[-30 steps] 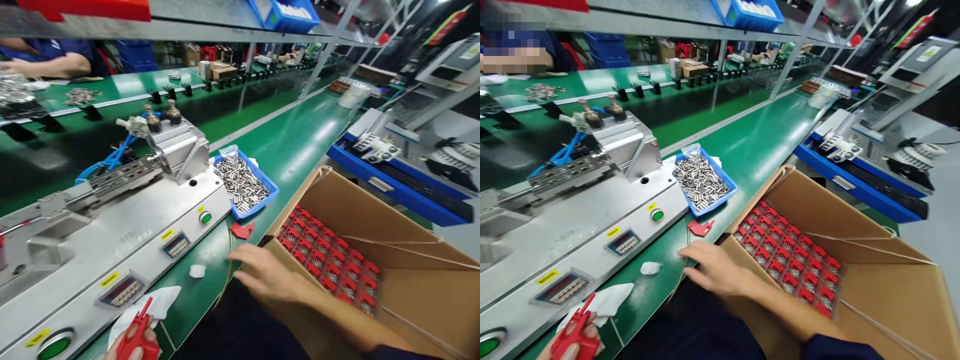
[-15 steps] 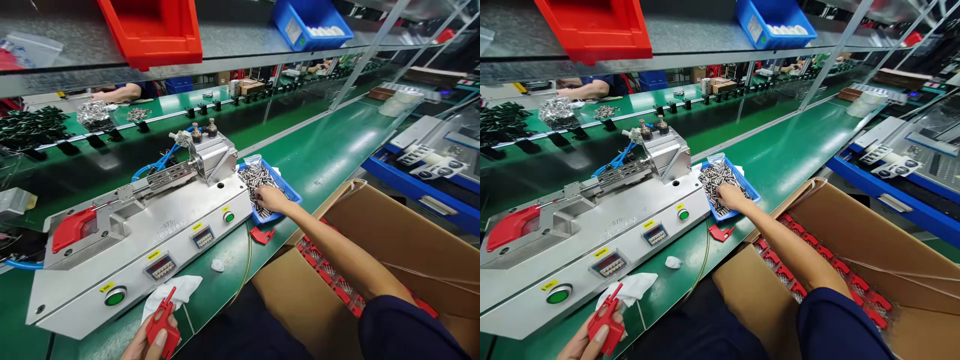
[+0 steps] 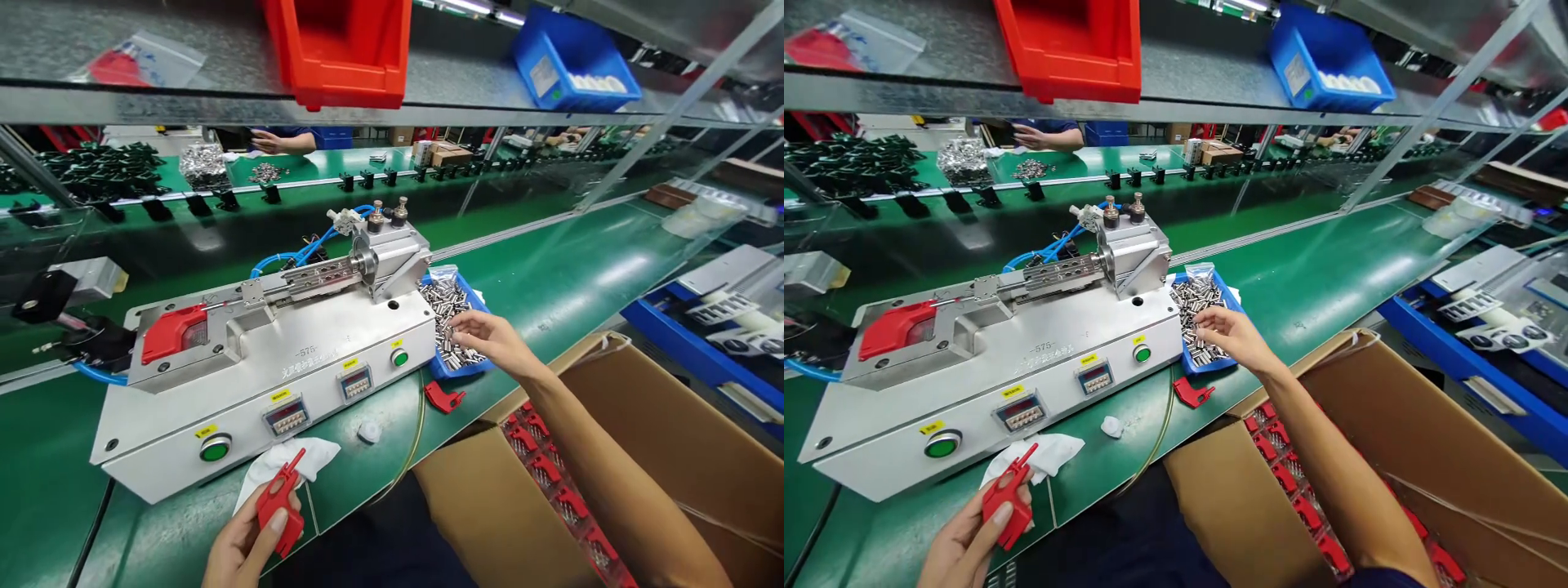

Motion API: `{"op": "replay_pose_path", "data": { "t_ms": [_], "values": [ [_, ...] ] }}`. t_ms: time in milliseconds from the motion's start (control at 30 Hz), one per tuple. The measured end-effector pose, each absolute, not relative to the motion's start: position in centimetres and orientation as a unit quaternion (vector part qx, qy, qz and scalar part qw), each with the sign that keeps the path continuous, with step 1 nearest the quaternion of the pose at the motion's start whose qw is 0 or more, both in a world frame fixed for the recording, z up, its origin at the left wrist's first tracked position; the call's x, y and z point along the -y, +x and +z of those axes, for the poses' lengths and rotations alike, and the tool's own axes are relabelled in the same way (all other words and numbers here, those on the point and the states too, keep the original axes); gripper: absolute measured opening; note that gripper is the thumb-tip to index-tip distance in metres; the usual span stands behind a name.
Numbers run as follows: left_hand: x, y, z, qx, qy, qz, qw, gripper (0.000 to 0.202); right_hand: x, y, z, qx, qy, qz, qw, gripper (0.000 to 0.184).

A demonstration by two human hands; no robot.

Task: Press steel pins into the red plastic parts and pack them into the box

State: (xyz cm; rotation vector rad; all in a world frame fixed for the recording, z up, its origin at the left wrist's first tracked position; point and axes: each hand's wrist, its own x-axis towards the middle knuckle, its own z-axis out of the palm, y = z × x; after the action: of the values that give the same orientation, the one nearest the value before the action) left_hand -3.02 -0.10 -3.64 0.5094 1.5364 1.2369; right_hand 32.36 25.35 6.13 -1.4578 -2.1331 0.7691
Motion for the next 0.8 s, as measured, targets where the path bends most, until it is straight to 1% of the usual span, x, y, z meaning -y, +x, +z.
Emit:
{"op": "replay_pose_path", "data": {
  "t_ms": [67, 167, 267, 333, 433, 533, 600, 667, 733, 800],
  "values": [
    [-0.1, -2.8, -3.5, -0.637, 0.215, 0.517, 0.530, 0.067, -24.3, 32.1, 7.1, 0.744, -0.507, 0.335, 0.277, 0.062],
    [-0.4, -2.7, -3.2, -0.629, 0.224, 0.515, 0.538, 0.063, -23.4, 31.0, 8.2, 0.667, -0.485, 0.432, 0.366, 0.055],
    [-0.7, -2.8, -2.8, -0.611, 0.232, 0.533, 0.537, 0.059, -22.8, 29.4, 9.0, 0.643, -0.476, 0.450, 0.396, 0.053],
    [-1.0, -2.9, -2.6, -0.581, 0.234, 0.553, 0.550, 0.060, -22.3, 28.2, 9.4, 0.668, -0.474, 0.424, 0.388, 0.051],
    [-1.6, -3.1, -2.5, -0.525, 0.236, 0.580, 0.577, 0.060, -22.3, 25.9, 10.1, 0.749, -0.437, 0.344, 0.360, 0.043],
    [-2.2, -3.4, -2.7, -0.506, 0.238, 0.600, 0.572, 0.059, -24.1, 21.4, 10.9, 0.844, -0.328, 0.258, 0.337, 0.030],
    [-2.2, -3.5, -3.0, -0.508, 0.241, 0.608, 0.560, 0.060, -25.6, 16.5, 11.5, 0.883, -0.247, 0.215, 0.337, 0.024],
    [-1.9, -3.5, -3.3, -0.511, 0.247, 0.612, 0.550, 0.062, -27.3, 10.9, 12.0, 0.905, -0.196, 0.166, 0.339, 0.022],
    [-1.2, -3.6, -3.9, -0.513, 0.257, 0.614, 0.542, 0.063, -29.0, 5.9, 12.2, 0.930, -0.189, 0.096, 0.300, 0.024],
    [-0.4, -3.9, -4.5, -0.519, 0.263, 0.612, 0.536, 0.064, -30.4, 2.5, 12.1, 0.945, -0.192, 0.051, 0.260, 0.026]
  ]
}}
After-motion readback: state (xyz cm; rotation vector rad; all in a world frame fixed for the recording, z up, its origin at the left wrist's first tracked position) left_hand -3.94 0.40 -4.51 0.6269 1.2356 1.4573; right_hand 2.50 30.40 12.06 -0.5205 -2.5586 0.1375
